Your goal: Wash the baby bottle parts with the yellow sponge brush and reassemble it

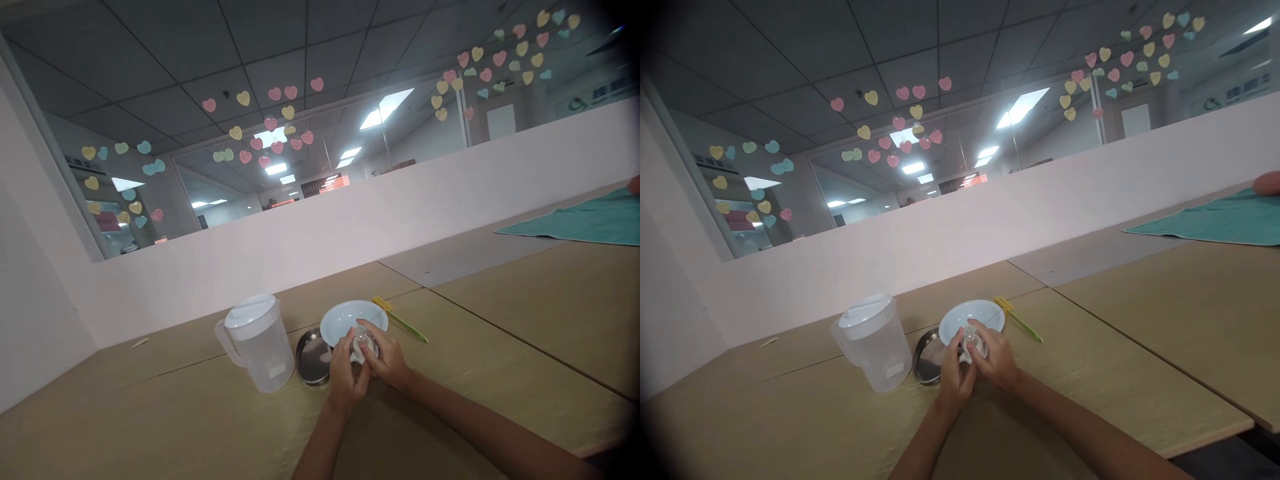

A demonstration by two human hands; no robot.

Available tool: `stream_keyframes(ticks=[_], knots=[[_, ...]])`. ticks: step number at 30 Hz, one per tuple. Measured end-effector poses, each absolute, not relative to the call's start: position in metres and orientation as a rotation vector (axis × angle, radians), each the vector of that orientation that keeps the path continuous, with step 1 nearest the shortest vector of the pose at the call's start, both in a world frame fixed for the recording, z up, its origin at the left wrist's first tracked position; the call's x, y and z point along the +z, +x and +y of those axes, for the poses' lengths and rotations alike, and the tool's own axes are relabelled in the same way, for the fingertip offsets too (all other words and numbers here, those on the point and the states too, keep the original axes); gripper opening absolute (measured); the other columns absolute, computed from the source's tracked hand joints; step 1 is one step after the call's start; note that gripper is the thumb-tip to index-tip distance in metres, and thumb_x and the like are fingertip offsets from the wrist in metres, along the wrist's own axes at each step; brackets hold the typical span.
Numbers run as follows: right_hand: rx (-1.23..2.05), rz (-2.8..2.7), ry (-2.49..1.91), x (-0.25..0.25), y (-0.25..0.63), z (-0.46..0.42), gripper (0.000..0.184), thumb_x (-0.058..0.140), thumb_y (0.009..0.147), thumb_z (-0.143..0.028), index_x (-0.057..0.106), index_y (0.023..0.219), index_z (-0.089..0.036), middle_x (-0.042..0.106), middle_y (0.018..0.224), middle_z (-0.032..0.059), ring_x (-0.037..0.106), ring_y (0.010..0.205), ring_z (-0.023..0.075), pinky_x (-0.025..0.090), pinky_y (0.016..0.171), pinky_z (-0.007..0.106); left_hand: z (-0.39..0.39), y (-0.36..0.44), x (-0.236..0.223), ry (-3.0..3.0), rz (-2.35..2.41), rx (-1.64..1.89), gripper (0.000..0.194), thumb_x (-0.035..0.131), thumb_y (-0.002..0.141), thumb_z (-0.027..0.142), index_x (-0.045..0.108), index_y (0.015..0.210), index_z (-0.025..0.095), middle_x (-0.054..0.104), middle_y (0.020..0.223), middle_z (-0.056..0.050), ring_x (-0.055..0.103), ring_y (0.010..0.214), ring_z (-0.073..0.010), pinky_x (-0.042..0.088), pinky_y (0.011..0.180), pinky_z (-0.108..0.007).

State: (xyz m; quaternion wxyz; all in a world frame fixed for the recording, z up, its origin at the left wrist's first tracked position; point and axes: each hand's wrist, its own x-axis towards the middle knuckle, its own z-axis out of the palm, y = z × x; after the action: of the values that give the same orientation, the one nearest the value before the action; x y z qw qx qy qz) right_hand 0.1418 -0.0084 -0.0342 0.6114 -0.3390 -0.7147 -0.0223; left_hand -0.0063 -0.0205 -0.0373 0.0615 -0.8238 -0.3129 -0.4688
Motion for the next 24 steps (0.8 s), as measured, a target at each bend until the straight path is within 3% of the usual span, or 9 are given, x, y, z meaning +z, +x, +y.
stream_keyframes(ticks=[7,13,18,24], knots=[[-0.049,-1.705,-0.752,-0.032,0.146,-0.011,0.046,0.041,0.087,-0.036,0.042,0.129,-0.016,0.063,0.111,0.0104,0.063,0.092,0.0190,0.051,0.082,0.030,-0.020,-0.011,-0.037,-2.493,-0.891,-1.282,0.068,0.048,0.084,0.031,0.015,0.141,0.013,0.038,0.138,-0.019,0.040,0.127,-0.0266,0.040,0.101,-0.046],[-0.131,-1.714,-0.746,-0.029,0.145,-0.014,0.051,0.052,0.081,-0.038,0.044,0.125,-0.014,0.060,0.115,0.0139,0.058,0.103,0.0230,0.050,0.085,0.034,-0.024,-0.008,-0.033,-2.404,-1.158,-1.327,0.094,0.062,0.069,0.034,0.010,0.142,0.008,0.056,0.117,-0.018,0.054,0.108,-0.0285,0.045,0.092,-0.046],[-0.113,-1.712,-0.746,-0.023,0.147,-0.015,0.046,0.053,0.081,-0.038,0.049,0.121,-0.015,0.062,0.106,0.0122,0.060,0.094,0.0213,0.051,0.080,0.033,-0.022,-0.009,-0.038,-2.371,-1.007,-1.265,0.068,0.057,0.074,0.031,0.032,0.134,0.010,0.058,0.116,-0.017,0.055,0.108,-0.0273,0.047,0.092,-0.047],[-0.002,-1.720,-0.740,-0.023,0.151,-0.014,0.045,0.055,0.081,-0.039,0.051,0.120,-0.016,0.063,0.104,0.0101,0.061,0.089,0.0196,0.051,0.077,0.030,-0.022,-0.008,-0.039,-2.387,-0.917,-1.300,0.068,0.058,0.075,0.035,0.032,0.132,0.009,0.058,0.115,-0.019,0.056,0.108,-0.0274,0.048,0.091,-0.046]])
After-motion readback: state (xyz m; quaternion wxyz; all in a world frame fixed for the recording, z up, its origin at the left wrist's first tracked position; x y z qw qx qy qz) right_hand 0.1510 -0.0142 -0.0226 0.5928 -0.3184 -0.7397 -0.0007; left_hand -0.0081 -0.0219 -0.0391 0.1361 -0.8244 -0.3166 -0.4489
